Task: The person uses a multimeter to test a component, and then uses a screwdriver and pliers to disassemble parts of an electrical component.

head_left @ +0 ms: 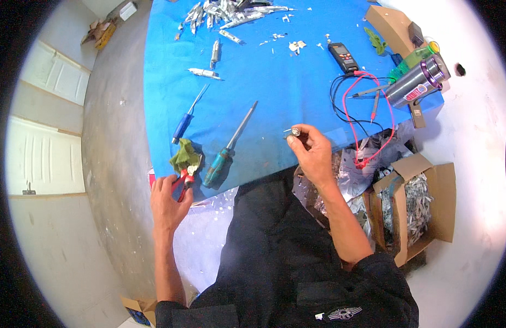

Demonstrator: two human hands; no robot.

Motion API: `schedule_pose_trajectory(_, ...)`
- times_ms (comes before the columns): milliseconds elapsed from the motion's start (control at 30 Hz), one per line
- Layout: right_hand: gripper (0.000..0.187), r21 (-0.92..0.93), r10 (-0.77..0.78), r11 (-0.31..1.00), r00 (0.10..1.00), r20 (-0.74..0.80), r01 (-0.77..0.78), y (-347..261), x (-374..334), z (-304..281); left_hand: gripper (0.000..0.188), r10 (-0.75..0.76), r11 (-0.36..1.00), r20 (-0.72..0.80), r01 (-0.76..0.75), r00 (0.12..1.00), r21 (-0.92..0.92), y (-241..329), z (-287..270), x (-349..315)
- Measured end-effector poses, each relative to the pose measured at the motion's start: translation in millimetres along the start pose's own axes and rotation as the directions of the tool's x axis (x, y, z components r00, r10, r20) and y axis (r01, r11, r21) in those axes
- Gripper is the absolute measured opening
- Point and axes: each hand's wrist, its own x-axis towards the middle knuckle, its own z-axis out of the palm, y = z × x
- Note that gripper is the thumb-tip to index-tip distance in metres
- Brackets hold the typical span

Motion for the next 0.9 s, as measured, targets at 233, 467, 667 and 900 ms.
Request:
schedule_pose_trajectory(233,0.030,0.137,0.074,0.987,0.995,0.070,-0.083,1,7,-8,0.035,-0.291,0.795,0.126,0.313,0.949,-0.520,19,-13,-9)
schedule_pose_trajectory(467,0.028,0.197,0.160,0.965,0.983,0.092,-0.175,-7,12,-13,0.038,-0.044,0.629,0.357,0.304,0.933,-0.715,77,9,18)
schedule_pose_trajectory(667,0.028,0.403,0.161,0.911,0.975,-0.151,-0.088,-6,10,-14,0.036,0.186,0.891,0.051,-0.146,0.981,-0.430,154,67,56)
schedule_pose_trajectory(900,0.027,0.481,0.138,0.876,0.974,-0.180,-0.035,3,8,-15,0.026,0.464,0.858,-0.105,-0.476,0.880,-0.195,161,101,66)
